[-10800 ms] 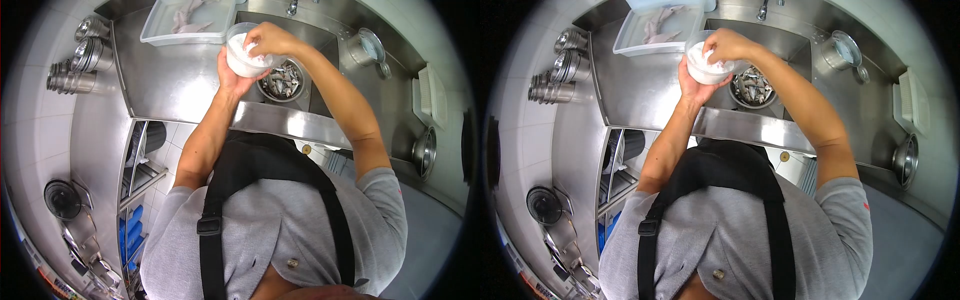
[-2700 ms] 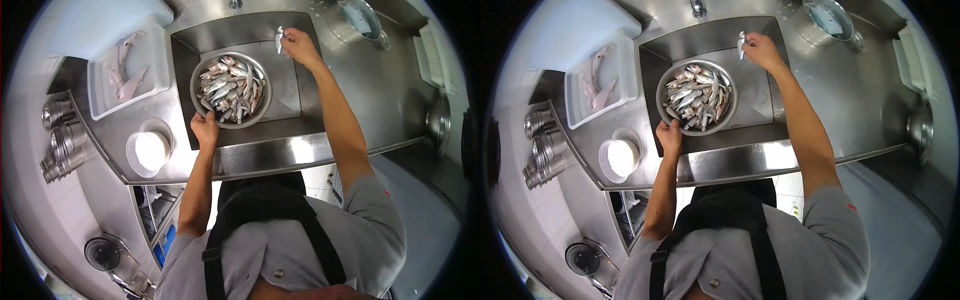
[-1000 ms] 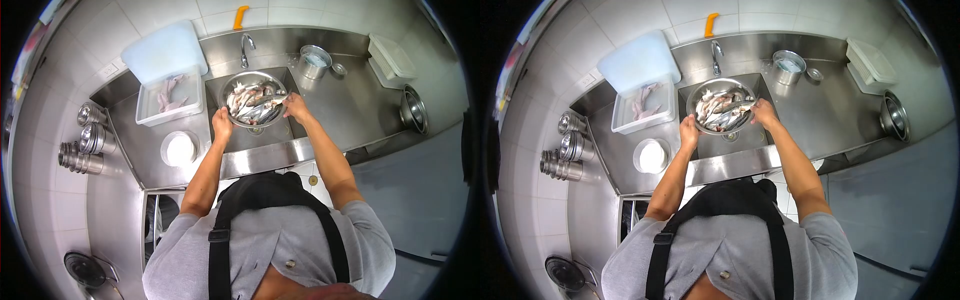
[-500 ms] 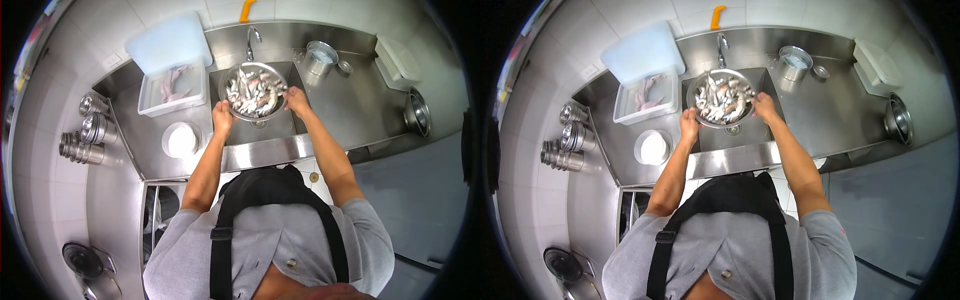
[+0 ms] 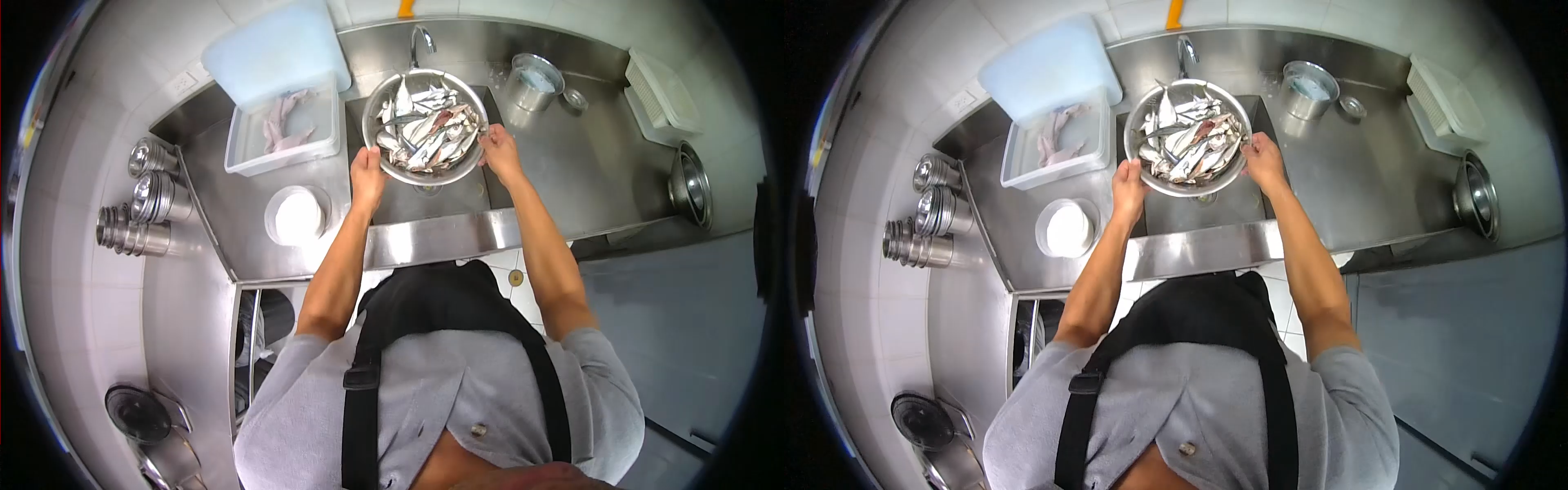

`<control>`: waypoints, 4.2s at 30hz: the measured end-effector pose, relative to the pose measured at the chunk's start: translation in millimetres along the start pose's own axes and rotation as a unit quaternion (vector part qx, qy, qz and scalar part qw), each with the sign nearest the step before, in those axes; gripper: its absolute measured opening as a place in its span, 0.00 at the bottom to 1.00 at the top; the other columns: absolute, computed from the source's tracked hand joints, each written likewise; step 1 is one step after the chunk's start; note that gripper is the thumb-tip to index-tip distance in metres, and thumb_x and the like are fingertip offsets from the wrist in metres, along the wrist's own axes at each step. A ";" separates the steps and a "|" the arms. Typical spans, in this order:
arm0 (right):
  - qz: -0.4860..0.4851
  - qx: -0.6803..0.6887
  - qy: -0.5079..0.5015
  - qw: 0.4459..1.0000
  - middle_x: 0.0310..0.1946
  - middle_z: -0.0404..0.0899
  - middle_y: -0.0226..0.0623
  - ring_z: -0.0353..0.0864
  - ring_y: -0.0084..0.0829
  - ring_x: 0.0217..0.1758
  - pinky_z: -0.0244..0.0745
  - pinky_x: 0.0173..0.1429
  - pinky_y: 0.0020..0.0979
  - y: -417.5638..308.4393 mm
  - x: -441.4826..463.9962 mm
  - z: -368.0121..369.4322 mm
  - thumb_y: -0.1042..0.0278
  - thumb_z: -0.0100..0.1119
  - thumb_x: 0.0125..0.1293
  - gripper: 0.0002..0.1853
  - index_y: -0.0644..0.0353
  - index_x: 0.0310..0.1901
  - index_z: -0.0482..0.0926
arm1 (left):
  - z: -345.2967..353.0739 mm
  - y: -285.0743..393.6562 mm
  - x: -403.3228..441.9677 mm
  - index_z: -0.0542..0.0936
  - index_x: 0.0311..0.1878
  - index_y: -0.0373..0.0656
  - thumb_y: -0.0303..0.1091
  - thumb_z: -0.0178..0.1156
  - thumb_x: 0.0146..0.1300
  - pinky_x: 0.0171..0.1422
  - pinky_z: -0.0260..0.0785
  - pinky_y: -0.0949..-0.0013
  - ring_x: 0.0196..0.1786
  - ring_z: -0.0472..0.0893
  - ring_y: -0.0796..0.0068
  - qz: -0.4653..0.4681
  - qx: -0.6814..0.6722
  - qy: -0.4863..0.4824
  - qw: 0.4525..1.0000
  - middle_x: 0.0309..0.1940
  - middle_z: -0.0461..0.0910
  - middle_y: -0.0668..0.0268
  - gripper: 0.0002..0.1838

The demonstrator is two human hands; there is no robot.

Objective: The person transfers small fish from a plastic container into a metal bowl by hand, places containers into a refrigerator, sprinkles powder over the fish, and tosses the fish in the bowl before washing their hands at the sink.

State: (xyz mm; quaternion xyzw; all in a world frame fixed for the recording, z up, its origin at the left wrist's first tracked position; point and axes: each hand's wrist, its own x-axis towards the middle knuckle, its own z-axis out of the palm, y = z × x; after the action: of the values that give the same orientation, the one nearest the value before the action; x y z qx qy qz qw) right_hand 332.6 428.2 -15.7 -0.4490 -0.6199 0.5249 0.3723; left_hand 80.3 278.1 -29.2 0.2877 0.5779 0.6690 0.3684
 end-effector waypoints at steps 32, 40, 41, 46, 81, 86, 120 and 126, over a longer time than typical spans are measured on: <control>0.010 -0.012 -0.006 1.000 0.32 0.78 0.38 0.76 0.26 0.19 0.75 0.24 0.28 4.5 12.3 -3.9 0.76 0.55 0.71 0.05 0.68 0.45 0.72 | -4.0 -19.9 10.6 0.73 0.36 0.41 0.36 0.51 0.76 0.40 0.80 0.69 0.30 0.75 0.82 -0.064 -0.027 -0.049 0.996 0.28 0.73 0.72 0.11; 0.063 -0.034 -0.007 0.997 0.29 0.77 0.37 0.76 0.27 0.20 0.75 0.22 0.29 28.6 11.5 -9.4 0.77 0.57 0.69 0.05 0.65 0.42 0.72 | -3.7 -24.8 17.5 0.72 0.33 0.40 0.32 0.50 0.75 0.34 0.83 0.65 0.23 0.73 0.81 -0.088 -0.009 -0.042 0.995 0.24 0.72 0.70 0.11; 0.062 -0.044 0.001 0.997 0.29 0.77 0.36 0.76 0.26 0.19 0.75 0.22 0.29 22.4 18.7 -10.8 0.77 0.57 0.69 0.04 0.65 0.42 0.72 | 2.7 -16.4 25.1 0.72 0.33 0.40 0.31 0.50 0.74 0.34 0.83 0.65 0.23 0.73 0.81 -0.089 -0.015 -0.050 0.995 0.24 0.72 0.70 0.11; -0.017 0.000 0.019 1.000 0.30 0.76 0.38 0.78 0.27 0.20 0.77 0.21 0.29 -33.4 9.2 -26.1 0.76 0.59 0.66 0.07 0.67 0.43 0.73 | 23.7 17.9 8.7 0.74 0.34 0.40 0.33 0.51 0.75 0.36 0.83 0.66 0.27 0.77 0.80 -0.022 -0.065 -0.029 0.997 0.28 0.76 0.68 0.11; -0.196 -0.321 0.008 0.927 0.46 0.83 0.54 0.85 0.48 0.43 0.81 0.48 0.38 -43.0 19.8 1.5 0.68 0.65 0.63 0.24 0.72 0.58 0.73 | 18.3 6.1 -5.1 0.67 0.26 0.40 0.21 0.56 0.62 0.30 0.85 0.61 0.25 0.78 0.73 -0.082 -0.111 0.059 0.989 0.24 0.73 0.65 0.10; -0.016 0.003 -0.048 0.999 0.32 0.81 0.42 0.81 0.28 0.21 0.76 0.22 0.29 -30.8 1.1 8.2 0.71 0.55 0.71 0.10 0.70 0.48 0.72 | 7.2 28.4 -16.5 0.75 0.34 0.35 0.21 0.54 0.64 0.33 0.84 0.66 0.27 0.80 0.76 -0.008 -0.083 0.015 0.996 0.29 0.79 0.63 0.03; 0.066 -0.012 0.029 0.997 0.31 0.78 0.39 0.74 0.26 0.18 0.70 0.20 0.28 18.5 3.2 11.9 0.77 0.56 0.69 0.09 0.69 0.48 0.71 | 4.3 -23.9 8.2 0.68 0.32 0.45 0.31 0.51 0.75 0.39 0.83 0.68 0.29 0.76 0.82 -0.070 -0.077 -0.049 0.993 0.27 0.72 0.71 0.11; 0.074 -0.023 0.042 0.996 0.30 0.77 0.38 0.75 0.26 0.18 0.71 0.20 0.28 4.8 -6.0 10.2 0.78 0.55 0.69 0.08 0.68 0.48 0.72 | 4.7 -22.9 7.8 0.68 0.32 0.44 0.31 0.51 0.74 0.37 0.83 0.67 0.30 0.78 0.79 -0.077 -0.105 -0.044 0.990 0.27 0.74 0.69 0.11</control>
State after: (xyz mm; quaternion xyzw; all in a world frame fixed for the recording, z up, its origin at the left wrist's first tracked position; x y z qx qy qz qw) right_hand 325.8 419.5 -22.1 -0.5237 -0.5810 0.5173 0.3473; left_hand 83.4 288.5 -51.3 0.2310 0.5081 0.6823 0.4721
